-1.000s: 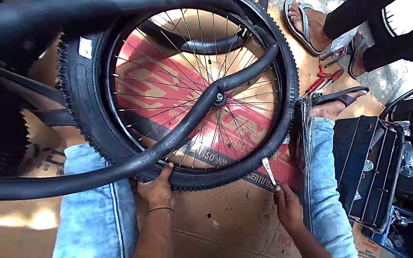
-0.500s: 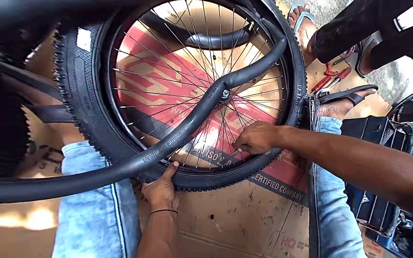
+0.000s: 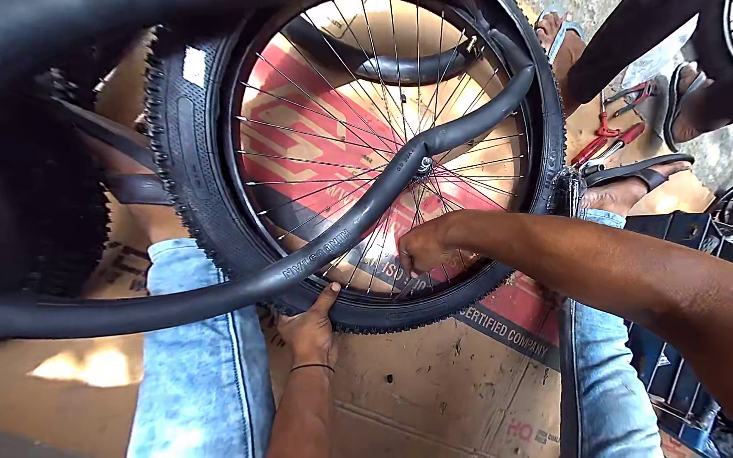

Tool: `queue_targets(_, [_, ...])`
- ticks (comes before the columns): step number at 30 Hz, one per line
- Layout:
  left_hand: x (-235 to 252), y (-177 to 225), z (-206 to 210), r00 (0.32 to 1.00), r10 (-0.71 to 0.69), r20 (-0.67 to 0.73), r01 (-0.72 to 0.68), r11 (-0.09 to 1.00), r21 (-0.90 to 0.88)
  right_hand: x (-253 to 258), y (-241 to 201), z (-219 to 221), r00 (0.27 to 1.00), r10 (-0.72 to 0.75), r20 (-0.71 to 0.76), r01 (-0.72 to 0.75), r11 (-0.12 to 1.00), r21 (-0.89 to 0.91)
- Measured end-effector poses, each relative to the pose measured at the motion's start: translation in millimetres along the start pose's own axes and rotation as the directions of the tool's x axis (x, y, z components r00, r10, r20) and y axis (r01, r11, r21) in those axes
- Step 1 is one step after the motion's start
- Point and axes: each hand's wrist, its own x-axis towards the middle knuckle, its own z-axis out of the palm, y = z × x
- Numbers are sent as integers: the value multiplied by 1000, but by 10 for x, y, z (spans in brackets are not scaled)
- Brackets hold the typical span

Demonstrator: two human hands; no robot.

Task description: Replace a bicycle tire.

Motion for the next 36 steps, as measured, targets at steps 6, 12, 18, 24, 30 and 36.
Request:
queue_targets(6, [53, -80, -67, 997, 60, 43, -61, 998, 19, -243, -926, 960, 875, 467, -129, -350, 792, 500])
queue_targets(12, [-50, -63, 70, 992, 127, 13, -128, 986, 104, -78, -1073, 1635, 661, 738, -132, -263, 393, 881])
queue_targets(18, [-151, -132, 122, 985, 164, 52, -167, 983, 71, -596, -589, 1106, 849, 496, -182, -399, 828, 393])
queue_targets(24, [68, -120, 111, 961, 267, 73, -274, 955, 111, -1103, -18, 1381, 842, 285, -458, -172, 947, 273])
queue_targets(30, [212, 65, -4, 956, 257, 144, -276, 951, 137, -1201, 856, 1525, 649, 34, -760, -260, 949, -179])
queue_targets(36, [310, 453, -133, 943, 187, 276, -237, 958, 160, -768, 871, 1447, 729, 44, -684, -146, 985, -93])
